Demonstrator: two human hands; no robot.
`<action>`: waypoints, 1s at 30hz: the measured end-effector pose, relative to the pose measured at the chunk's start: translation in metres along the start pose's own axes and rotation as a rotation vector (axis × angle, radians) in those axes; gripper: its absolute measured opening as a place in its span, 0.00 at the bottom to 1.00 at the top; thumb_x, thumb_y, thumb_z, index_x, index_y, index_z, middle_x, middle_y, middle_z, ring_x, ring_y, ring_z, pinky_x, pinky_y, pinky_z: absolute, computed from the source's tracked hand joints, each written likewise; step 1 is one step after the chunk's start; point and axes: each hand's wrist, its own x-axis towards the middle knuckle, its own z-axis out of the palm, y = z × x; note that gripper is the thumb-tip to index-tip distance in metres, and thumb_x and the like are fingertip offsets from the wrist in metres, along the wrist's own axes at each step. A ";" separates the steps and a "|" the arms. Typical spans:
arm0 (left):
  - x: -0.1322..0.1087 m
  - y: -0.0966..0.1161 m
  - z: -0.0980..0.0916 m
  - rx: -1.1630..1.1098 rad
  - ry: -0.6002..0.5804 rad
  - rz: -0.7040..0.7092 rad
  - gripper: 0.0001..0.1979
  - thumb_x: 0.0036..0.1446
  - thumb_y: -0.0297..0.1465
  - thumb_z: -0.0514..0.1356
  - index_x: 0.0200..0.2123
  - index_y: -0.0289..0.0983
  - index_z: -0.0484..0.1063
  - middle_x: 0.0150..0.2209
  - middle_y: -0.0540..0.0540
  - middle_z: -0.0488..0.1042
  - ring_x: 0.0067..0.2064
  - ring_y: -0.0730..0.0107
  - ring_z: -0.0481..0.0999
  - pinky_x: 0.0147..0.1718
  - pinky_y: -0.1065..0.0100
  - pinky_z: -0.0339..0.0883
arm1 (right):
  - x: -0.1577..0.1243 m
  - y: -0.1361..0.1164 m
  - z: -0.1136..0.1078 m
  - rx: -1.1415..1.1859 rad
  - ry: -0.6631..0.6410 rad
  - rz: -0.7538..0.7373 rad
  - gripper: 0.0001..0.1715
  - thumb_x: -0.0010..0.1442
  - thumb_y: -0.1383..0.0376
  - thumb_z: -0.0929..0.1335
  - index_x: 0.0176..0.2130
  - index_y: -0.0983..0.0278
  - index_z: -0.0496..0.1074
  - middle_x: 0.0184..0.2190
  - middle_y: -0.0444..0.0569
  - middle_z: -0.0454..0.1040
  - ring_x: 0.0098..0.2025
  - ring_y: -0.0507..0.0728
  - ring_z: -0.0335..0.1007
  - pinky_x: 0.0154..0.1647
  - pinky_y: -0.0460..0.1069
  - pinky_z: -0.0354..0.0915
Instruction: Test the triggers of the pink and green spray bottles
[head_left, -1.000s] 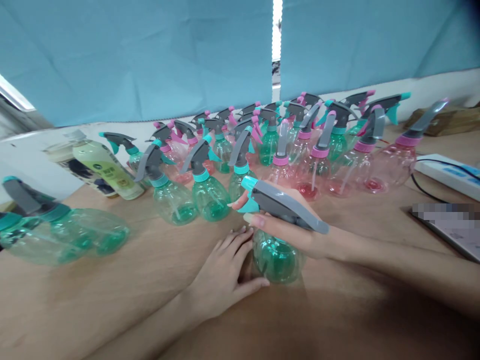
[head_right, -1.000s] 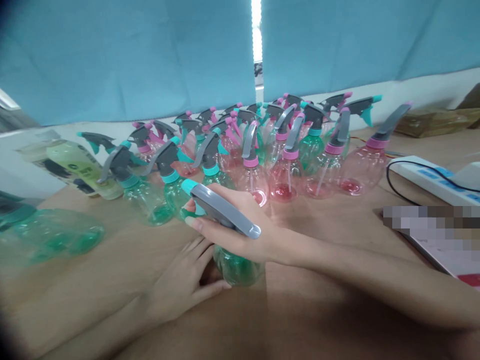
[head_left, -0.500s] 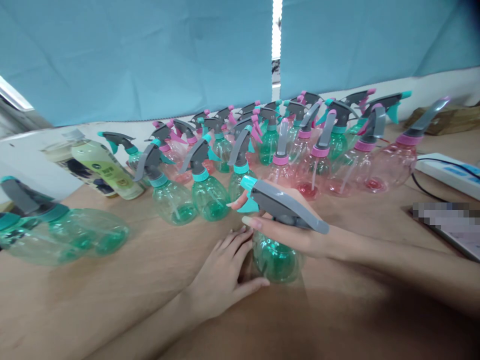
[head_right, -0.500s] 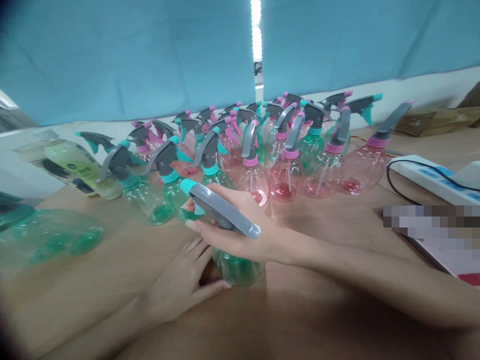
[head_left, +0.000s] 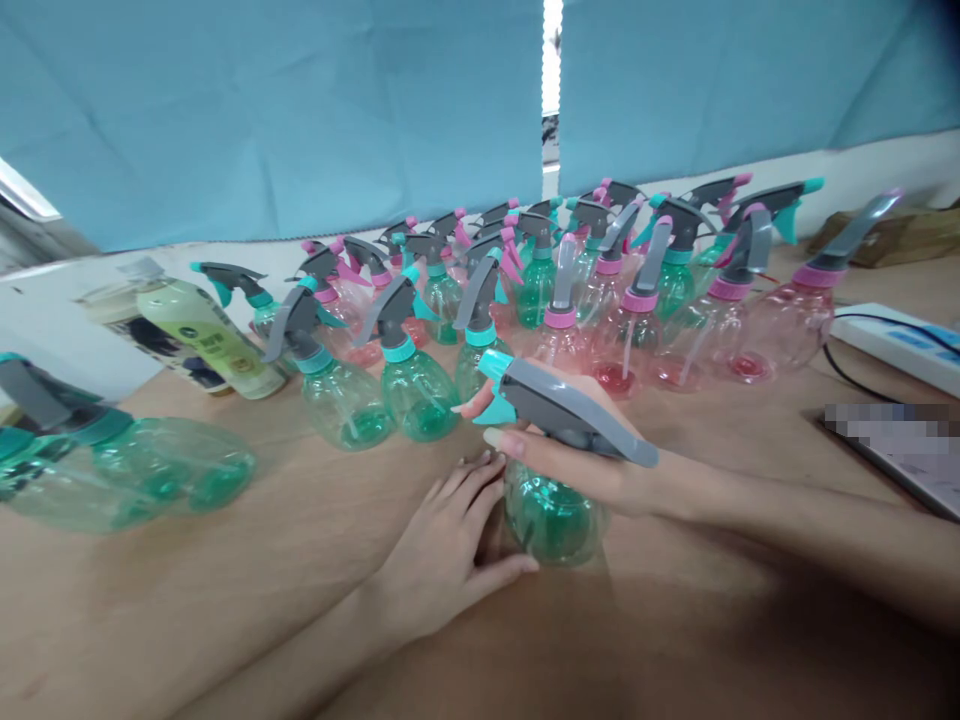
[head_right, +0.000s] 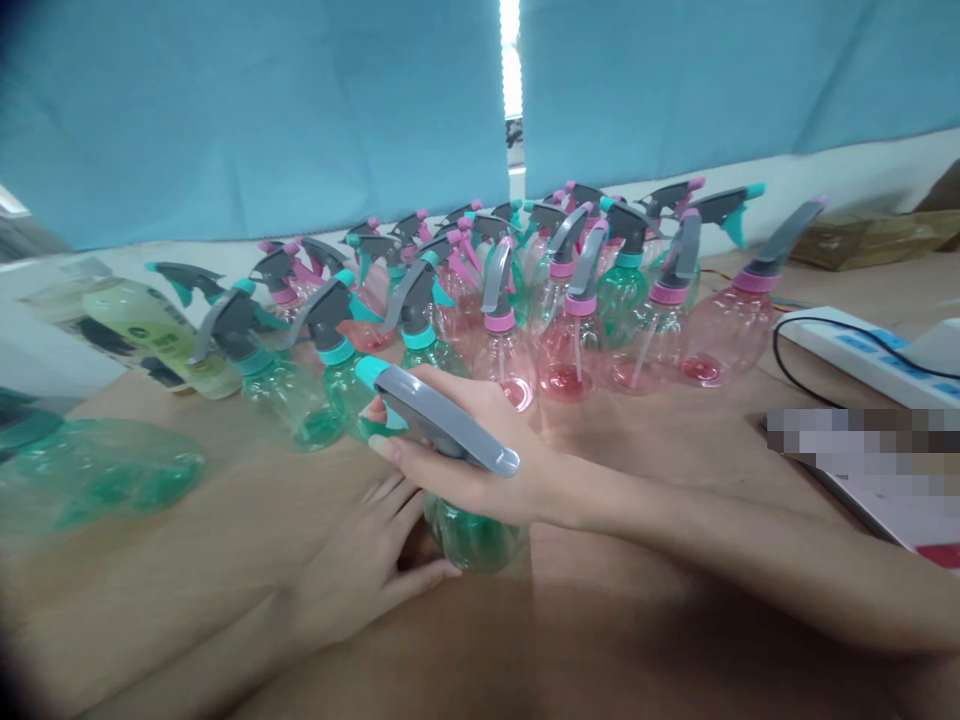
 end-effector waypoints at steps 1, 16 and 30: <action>0.000 0.000 0.000 0.000 -0.004 -0.003 0.33 0.60 0.52 0.57 0.59 0.35 0.61 0.63 0.36 0.63 0.64 0.47 0.61 0.59 0.46 0.60 | 0.000 -0.001 0.000 -0.001 -0.001 0.003 0.11 0.60 0.62 0.68 0.43 0.62 0.70 0.26 0.41 0.69 0.29 0.52 0.66 0.29 0.48 0.63; 0.000 0.001 -0.001 0.005 -0.021 -0.005 0.33 0.60 0.52 0.56 0.60 0.35 0.60 0.64 0.36 0.62 0.64 0.48 0.60 0.59 0.45 0.59 | 0.000 0.005 0.000 -0.016 0.024 -0.049 0.09 0.61 0.62 0.68 0.42 0.61 0.71 0.28 0.42 0.71 0.29 0.52 0.69 0.32 0.49 0.66; 0.000 0.002 -0.003 0.024 -0.005 0.000 0.33 0.60 0.51 0.57 0.60 0.36 0.60 0.63 0.36 0.62 0.64 0.47 0.61 0.58 0.46 0.61 | 0.000 0.005 0.001 -0.010 0.021 -0.065 0.06 0.61 0.65 0.68 0.41 0.61 0.70 0.33 0.43 0.74 0.31 0.51 0.70 0.32 0.47 0.66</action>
